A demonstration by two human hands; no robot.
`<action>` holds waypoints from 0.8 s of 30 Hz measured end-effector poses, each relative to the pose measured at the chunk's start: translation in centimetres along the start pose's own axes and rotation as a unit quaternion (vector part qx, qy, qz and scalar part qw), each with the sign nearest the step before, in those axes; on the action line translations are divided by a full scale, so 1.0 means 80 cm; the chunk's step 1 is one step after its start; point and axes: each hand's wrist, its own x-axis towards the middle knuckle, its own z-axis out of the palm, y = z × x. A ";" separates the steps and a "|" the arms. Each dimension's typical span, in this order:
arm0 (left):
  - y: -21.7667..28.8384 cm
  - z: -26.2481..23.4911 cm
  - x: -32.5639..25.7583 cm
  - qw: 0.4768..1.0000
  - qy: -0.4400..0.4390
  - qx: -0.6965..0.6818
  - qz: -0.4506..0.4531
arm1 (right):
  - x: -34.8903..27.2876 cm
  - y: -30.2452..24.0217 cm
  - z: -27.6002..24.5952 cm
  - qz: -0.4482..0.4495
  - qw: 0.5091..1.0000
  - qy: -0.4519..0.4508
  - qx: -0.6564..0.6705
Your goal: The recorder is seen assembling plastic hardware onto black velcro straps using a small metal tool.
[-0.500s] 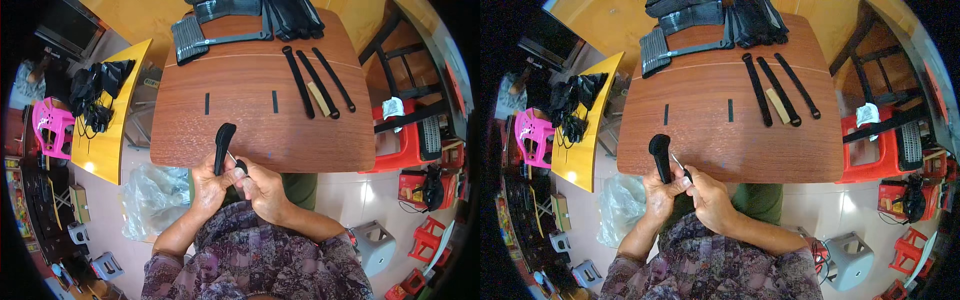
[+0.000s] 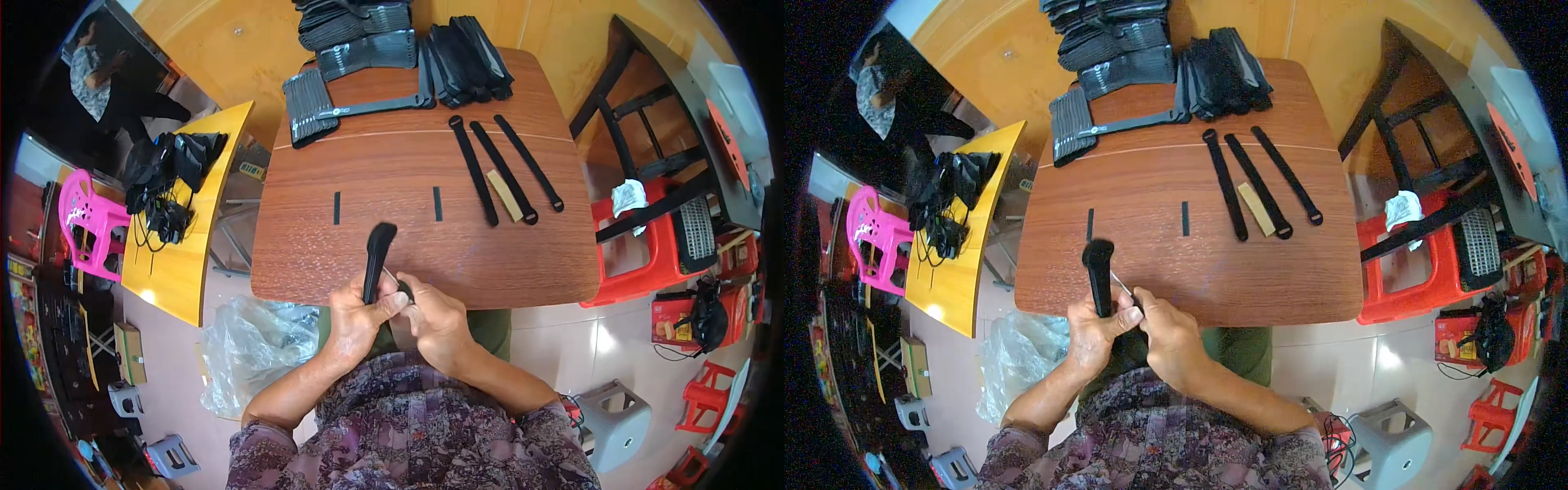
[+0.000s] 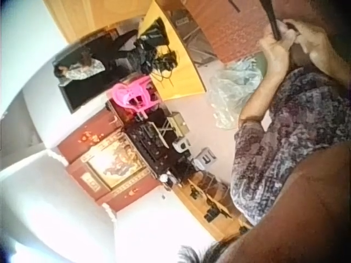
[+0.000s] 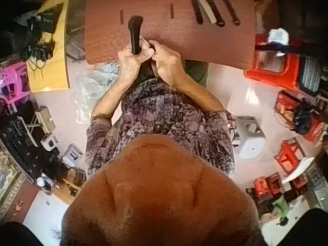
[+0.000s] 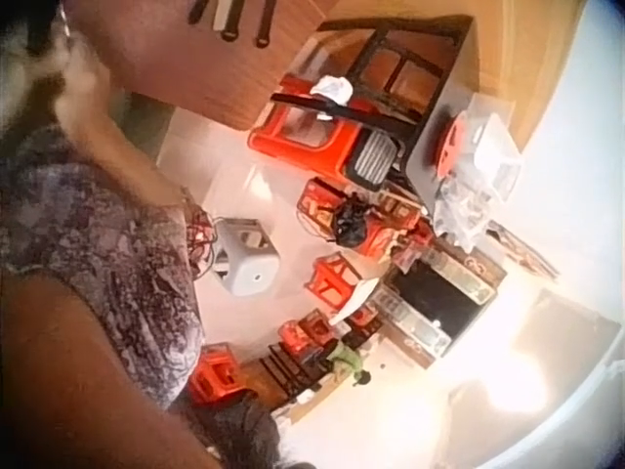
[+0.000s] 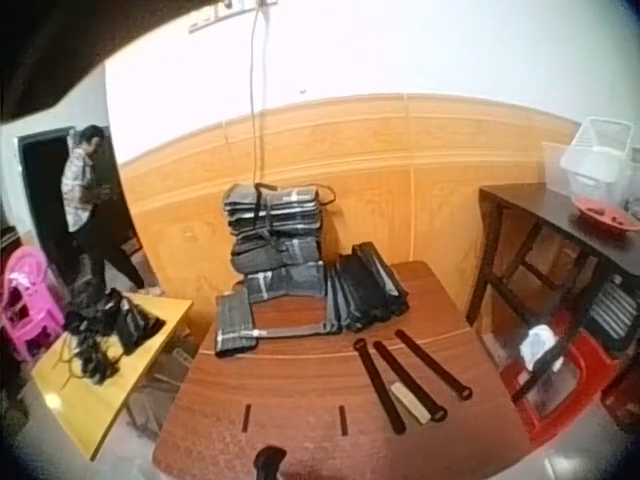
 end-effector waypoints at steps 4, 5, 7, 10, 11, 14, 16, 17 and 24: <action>-0.005 0.001 0.002 0.999 -0.020 0.045 -0.007 | -0.001 -0.007 -0.010 0.073 0.990 -0.006 0.121; 0.000 0.004 0.004 0.994 -0.025 0.103 0.020 | -0.002 -0.004 -0.014 0.086 0.988 -0.020 0.129; 0.004 0.006 0.009 0.998 -0.045 0.022 -0.027 | -0.003 0.000 -0.015 0.100 0.985 -0.032 0.137; 0.011 0.017 0.018 0.993 -0.067 -0.074 -0.067 | -0.002 0.006 -0.015 0.080 0.991 -0.005 0.105; 0.007 0.018 0.019 0.997 -0.057 -0.038 -0.031 | -0.001 0.008 -0.016 0.052 0.996 0.014 0.066; 0.000 0.028 0.013 0.998 -0.039 -0.037 -0.019 | -0.002 0.011 -0.024 0.000 0.999 0.025 -0.022; 0.005 0.035 0.013 0.998 -0.026 -0.045 0.026 | 0.001 0.012 -0.028 -0.022 0.997 0.018 -0.069; 0.005 0.038 0.012 0.998 -0.028 -0.045 0.020 | 0.000 0.011 -0.027 -0.040 0.994 0.040 -0.091; -0.008 0.016 0.018 0.985 -0.032 0.126 0.117 | 0.015 -0.006 -0.035 0.201 0.978 -0.027 0.051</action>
